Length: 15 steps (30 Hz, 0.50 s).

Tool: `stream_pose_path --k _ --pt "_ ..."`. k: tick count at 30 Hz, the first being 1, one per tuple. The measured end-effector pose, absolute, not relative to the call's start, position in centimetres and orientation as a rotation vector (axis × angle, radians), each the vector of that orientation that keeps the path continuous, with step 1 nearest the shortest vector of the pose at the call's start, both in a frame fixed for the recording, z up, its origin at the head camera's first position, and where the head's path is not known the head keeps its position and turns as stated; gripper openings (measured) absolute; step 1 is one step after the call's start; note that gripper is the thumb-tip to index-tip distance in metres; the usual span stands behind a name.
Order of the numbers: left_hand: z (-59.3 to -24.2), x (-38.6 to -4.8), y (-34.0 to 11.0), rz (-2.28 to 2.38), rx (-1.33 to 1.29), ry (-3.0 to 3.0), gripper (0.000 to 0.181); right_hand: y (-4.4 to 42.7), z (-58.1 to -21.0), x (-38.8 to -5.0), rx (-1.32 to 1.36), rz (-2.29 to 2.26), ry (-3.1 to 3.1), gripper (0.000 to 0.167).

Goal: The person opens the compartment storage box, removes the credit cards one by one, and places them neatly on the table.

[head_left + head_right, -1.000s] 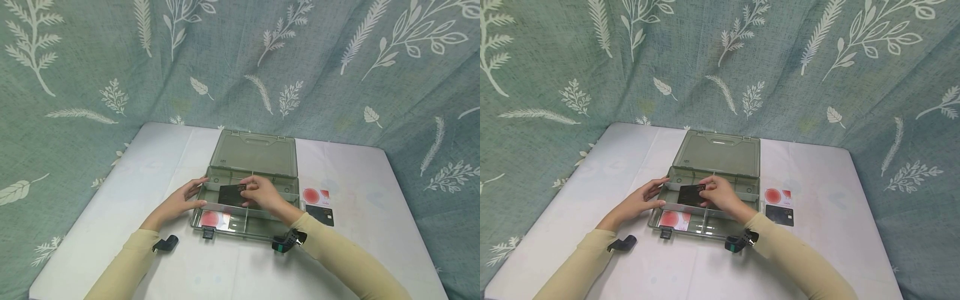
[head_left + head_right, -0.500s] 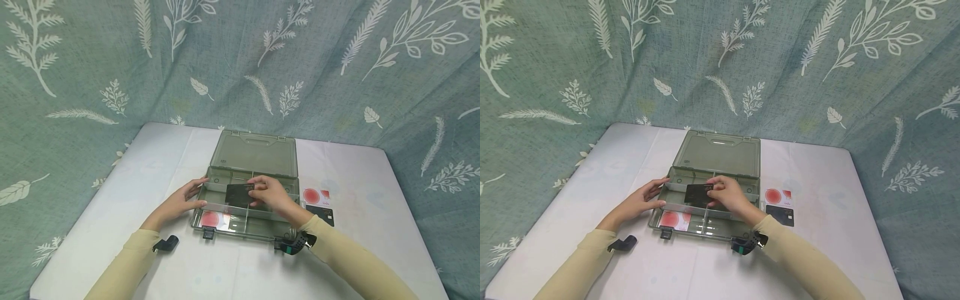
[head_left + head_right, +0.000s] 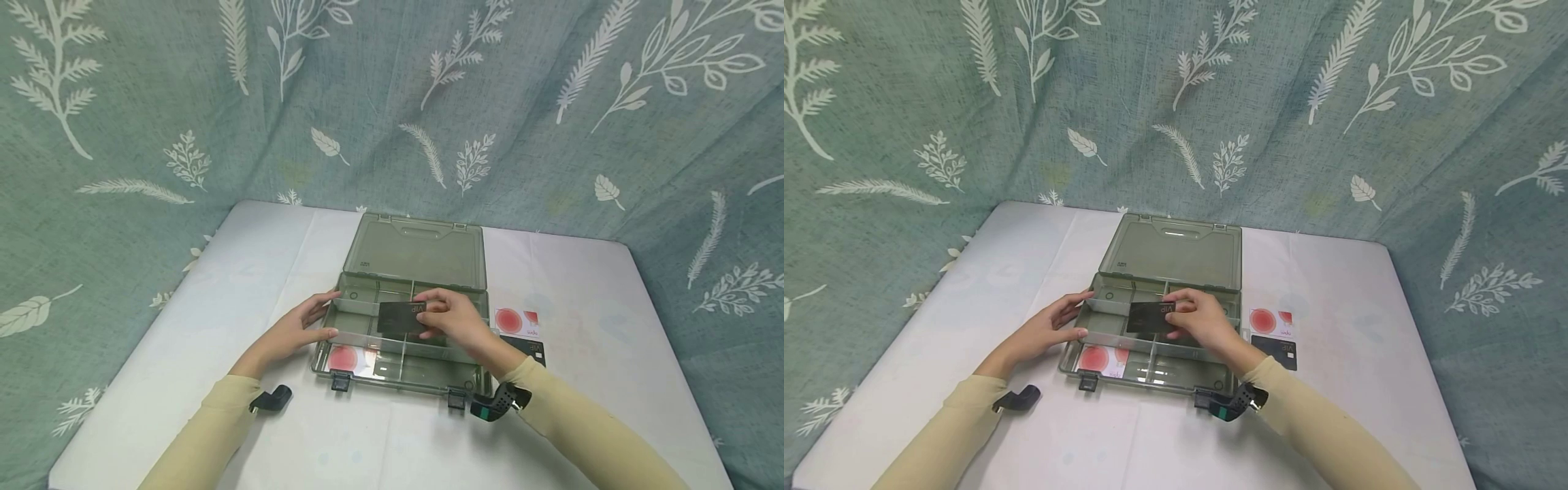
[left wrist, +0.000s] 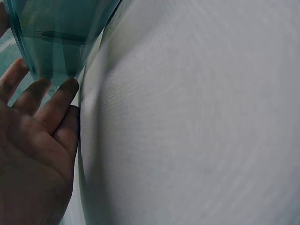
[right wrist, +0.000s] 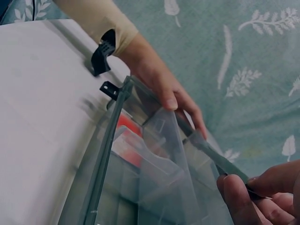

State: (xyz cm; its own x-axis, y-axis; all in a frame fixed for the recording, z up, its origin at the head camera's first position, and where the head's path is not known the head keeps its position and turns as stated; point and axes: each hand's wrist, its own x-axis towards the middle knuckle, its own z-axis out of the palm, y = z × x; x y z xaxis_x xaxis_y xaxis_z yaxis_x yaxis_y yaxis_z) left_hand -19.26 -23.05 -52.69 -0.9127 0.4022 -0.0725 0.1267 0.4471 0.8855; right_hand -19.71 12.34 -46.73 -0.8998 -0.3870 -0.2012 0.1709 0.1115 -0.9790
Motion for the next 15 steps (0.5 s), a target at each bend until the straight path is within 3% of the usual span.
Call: stream_pose_path --k 15 --pt "-52.8 -19.4 -23.2 1.448 0.465 2.428 0.078 14.5 -46.5 -19.4 -0.184 -1.827 2.046 0.036"
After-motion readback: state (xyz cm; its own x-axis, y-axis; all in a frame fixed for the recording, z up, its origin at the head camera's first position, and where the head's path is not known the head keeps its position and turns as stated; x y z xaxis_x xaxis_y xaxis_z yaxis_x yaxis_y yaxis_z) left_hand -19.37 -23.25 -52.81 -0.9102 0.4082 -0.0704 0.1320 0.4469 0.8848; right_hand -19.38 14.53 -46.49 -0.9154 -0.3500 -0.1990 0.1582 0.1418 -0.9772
